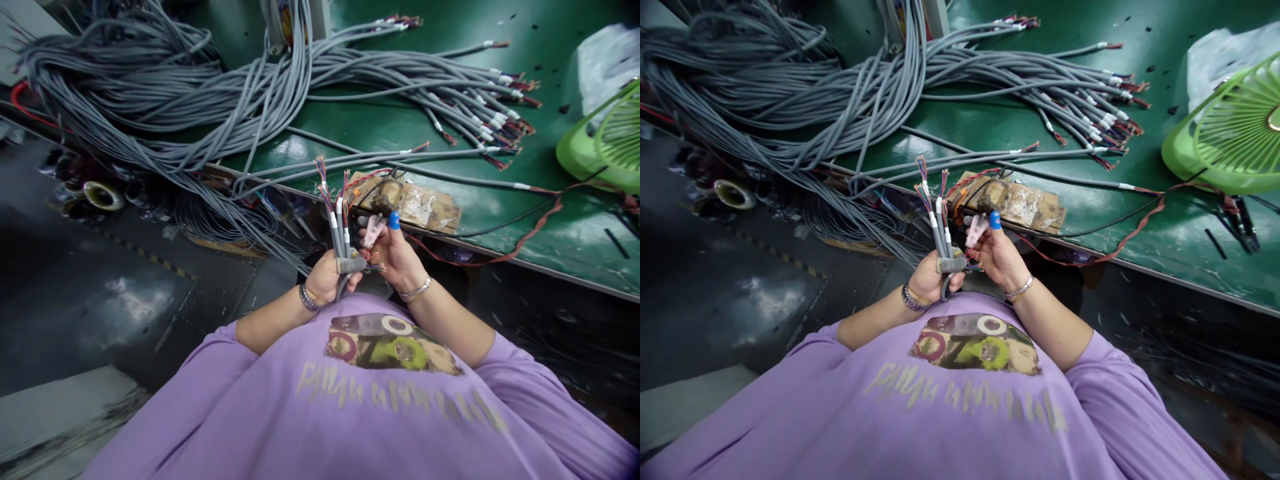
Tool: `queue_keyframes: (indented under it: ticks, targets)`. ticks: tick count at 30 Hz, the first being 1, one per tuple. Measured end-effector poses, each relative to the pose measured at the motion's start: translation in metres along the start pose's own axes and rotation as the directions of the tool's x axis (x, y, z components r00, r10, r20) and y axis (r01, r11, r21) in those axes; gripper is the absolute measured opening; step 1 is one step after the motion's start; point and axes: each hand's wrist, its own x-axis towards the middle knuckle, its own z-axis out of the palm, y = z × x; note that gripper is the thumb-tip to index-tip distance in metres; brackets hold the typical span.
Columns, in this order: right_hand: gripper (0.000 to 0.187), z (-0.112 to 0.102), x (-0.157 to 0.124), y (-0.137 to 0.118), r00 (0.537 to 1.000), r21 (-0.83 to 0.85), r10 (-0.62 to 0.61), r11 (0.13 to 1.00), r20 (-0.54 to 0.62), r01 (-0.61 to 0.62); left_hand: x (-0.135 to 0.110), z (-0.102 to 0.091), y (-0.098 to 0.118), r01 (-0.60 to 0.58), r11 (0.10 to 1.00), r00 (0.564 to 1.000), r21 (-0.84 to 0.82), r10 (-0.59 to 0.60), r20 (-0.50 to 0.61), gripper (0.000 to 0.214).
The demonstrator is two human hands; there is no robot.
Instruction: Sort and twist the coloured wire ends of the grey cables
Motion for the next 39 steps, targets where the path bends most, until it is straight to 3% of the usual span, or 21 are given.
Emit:
queue_keyframes:
  ticks: [6, 11, 14, 20, 24, 31, 39]
  targets:
    - [0.063, -0.001, -0.006, -0.005, 0.996, -0.053, 0.056, 0.997, 0.067, -0.052, -0.013, 0.002, -0.003, -0.102, 0.993, 0.995, 0.064, 0.102, -0.004, 0.043]
    - [0.047, 0.001, -0.007, -0.004, 0.998, -0.118, -0.063, 0.991, 0.022, 0.065, -0.014, 0.005, -0.003, -0.135, 0.985, 0.988, 0.112, 0.142, -0.056, 0.041]
    - [0.049, 0.002, -0.004, -0.001, 0.996, -0.107, -0.093, 0.99, 0.006, 0.093, -0.01, 0.007, -0.001, -0.142, 0.985, 0.986, 0.1, 0.149, -0.074, 0.04]
    - [0.056, 0.007, 0.002, -0.002, 0.999, -0.012, 0.029, 0.999, -0.015, -0.03, -0.004, 0.008, -0.002, -0.123, 0.99, 0.988, 0.067, 0.128, -0.085, 0.04]
    - [0.053, 0.008, 0.007, -0.001, 0.998, 0.038, 0.018, 0.999, -0.058, -0.016, -0.002, 0.006, -0.004, -0.099, 0.991, 0.988, 0.087, 0.108, -0.109, 0.041]
    - [0.062, 0.002, 0.009, 0.006, 0.998, 0.013, -0.051, 0.999, 0.037, 0.051, -0.002, 0.005, -0.004, -0.093, 0.992, 0.989, 0.091, 0.102, -0.104, 0.04]
    - [0.064, -0.002, 0.0, -0.001, 0.998, -0.047, -0.006, 0.999, 0.066, 0.01, -0.016, 0.004, -0.007, -0.183, 0.976, 0.979, 0.117, 0.191, -0.066, 0.037]
